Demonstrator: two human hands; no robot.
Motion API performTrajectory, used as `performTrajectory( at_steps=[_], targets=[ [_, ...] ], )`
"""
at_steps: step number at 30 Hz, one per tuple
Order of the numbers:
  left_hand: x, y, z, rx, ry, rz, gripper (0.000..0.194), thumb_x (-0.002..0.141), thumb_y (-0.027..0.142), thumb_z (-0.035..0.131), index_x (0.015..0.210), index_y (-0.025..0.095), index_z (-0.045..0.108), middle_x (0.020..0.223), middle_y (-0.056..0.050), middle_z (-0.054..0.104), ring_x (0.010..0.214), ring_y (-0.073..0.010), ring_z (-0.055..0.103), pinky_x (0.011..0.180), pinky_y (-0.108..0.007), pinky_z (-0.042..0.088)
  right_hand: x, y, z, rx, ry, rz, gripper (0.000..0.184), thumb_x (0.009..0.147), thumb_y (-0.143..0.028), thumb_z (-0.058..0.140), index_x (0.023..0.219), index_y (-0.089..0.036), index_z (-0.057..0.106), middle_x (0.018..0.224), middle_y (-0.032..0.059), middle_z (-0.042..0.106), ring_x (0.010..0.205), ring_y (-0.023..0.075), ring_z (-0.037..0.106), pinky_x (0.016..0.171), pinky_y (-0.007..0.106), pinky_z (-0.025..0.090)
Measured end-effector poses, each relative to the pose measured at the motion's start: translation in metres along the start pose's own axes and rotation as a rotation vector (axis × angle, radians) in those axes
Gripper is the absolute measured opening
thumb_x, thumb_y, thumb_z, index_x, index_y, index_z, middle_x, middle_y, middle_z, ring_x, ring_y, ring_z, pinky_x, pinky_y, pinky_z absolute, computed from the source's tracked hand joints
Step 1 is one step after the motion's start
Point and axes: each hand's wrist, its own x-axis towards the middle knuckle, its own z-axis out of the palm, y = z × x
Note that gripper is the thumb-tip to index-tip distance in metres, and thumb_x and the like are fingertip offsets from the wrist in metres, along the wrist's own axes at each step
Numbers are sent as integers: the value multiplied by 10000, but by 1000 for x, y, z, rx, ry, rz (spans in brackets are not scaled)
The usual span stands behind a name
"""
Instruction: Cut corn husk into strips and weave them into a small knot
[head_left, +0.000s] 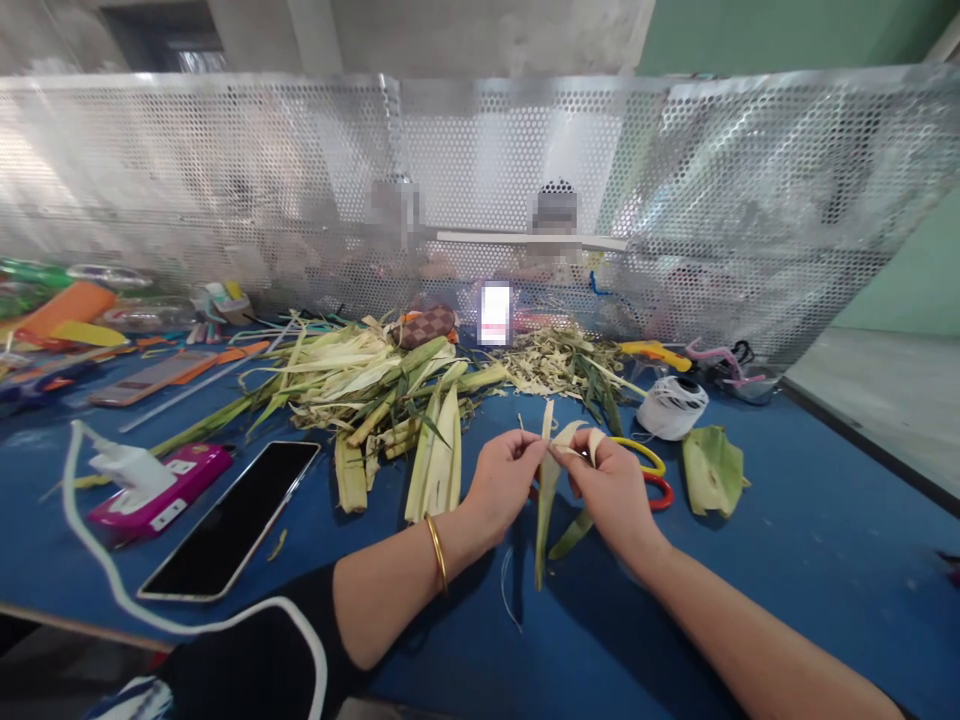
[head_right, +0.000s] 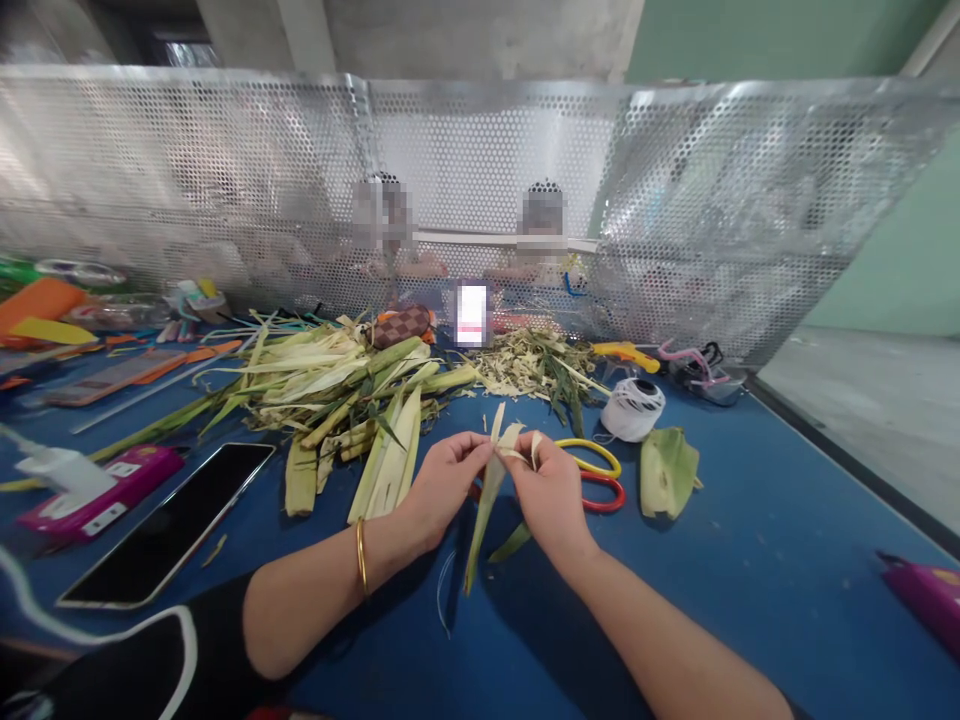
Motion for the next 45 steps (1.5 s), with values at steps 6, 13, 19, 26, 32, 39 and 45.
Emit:
performTrajectory(
  at_steps=[6, 13, 19, 26, 32, 39, 45],
  targets=[
    [-6, 0, 4, -4, -6, -24, 146, 785, 292, 553, 694, 179, 564, 548, 49, 493, 489, -84, 411, 480, -200, 344, 0, 1, -2, -47, 57, -63, 230, 706, -371, 598, 572, -216, 494, 414, -65, 424, 427, 114, 369, 457, 251, 305],
    [-4, 3, 3, -164, -24, -157, 168, 755, 333, 593, 704, 181, 541, 534, 54, 483, 441, -76, 406, 434, -196, 345, -3, 9, -4, -148, 52, -278, 60, 757, -252, 540, 723, -214, 570, 584, -25, 543, 541, 148, 475, 530, 260, 365],
    [1, 1, 0, -212, 4, -71, 140, 753, 276, 598, 702, 156, 547, 578, 50, 484, 466, -52, 405, 443, -165, 336, -11, 3, -6, -194, -15, -573, 132, 761, -122, 490, 772, -228, 569, 742, 14, 623, 682, 167, 577, 631, 275, 434],
    [10, -2, -5, -208, 53, -48, 109, 812, 182, 523, 709, 147, 528, 564, 50, 462, 455, -40, 415, 442, -148, 338, -25, -21, -15, -81, -121, -833, 214, 755, -75, 529, 830, -254, 617, 702, 25, 660, 668, 179, 635, 621, 289, 487],
    [17, 2, -12, -236, 156, -106, 152, 867, 156, 457, 726, 156, 512, 560, 54, 440, 432, -59, 423, 425, -187, 376, -74, -37, -25, 89, -33, -846, 104, 847, -280, 566, 851, -291, 669, 659, 55, 659, 545, 191, 622, 522, 302, 485],
    [13, 8, -12, -310, 133, -107, 120, 847, 166, 511, 728, 156, 503, 612, 34, 487, 465, -55, 464, 472, -187, 393, -45, -45, -34, 367, -174, -258, 318, 822, -406, 627, 588, -212, 533, 467, -20, 460, 384, 95, 390, 355, 212, 303],
    [-1, 11, -7, -331, -198, -116, 325, 710, 393, 711, 676, 164, 483, 499, 105, 324, 370, -7, 161, 384, -201, 71, -3, -19, -14, 373, -82, 183, 430, 646, -488, 744, 567, -196, 440, 408, -91, 350, 348, 40, 262, 353, 199, 160]
  ],
)
